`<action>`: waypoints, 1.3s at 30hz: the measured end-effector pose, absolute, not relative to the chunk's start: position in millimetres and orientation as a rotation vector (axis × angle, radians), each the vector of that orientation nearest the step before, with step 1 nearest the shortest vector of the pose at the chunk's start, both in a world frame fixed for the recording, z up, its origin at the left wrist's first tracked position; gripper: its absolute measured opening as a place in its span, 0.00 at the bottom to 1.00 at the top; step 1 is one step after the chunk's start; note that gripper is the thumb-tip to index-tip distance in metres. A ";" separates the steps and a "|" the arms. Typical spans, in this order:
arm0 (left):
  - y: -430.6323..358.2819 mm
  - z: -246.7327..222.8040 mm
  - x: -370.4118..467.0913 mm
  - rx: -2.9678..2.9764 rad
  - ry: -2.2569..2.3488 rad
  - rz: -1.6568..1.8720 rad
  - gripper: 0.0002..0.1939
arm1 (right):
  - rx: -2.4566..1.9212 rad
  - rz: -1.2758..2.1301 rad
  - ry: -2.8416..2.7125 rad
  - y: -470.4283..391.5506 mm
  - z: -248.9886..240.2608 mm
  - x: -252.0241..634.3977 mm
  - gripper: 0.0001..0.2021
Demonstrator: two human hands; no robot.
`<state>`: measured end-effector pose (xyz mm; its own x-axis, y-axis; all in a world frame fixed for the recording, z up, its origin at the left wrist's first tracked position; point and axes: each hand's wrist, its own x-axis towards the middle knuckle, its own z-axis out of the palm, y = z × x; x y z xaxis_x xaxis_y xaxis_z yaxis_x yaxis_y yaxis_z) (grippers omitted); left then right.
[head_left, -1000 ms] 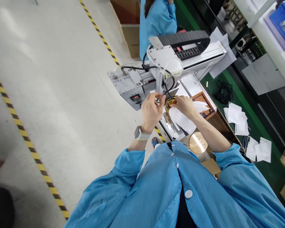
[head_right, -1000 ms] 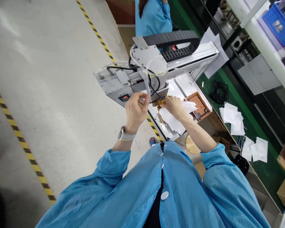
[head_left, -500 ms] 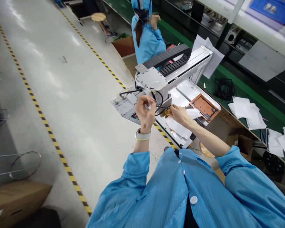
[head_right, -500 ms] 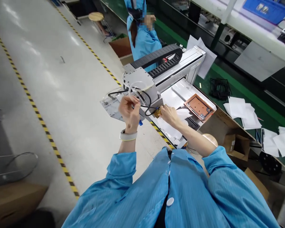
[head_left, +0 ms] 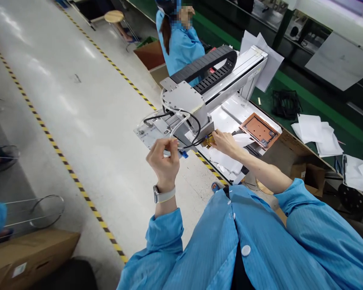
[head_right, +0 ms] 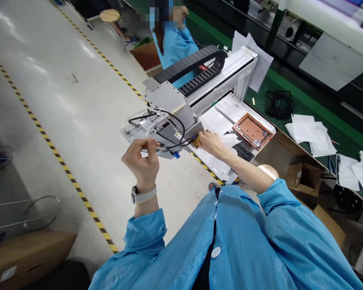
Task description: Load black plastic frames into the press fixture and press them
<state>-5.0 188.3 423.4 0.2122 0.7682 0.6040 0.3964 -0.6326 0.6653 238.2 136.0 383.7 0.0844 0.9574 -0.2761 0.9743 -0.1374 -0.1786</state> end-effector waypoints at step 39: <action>138.3 313.1 47.0 2.283 0.893 0.542 0.17 | 2.940 -0.976 1.810 33.4 323.1 244.6 0.18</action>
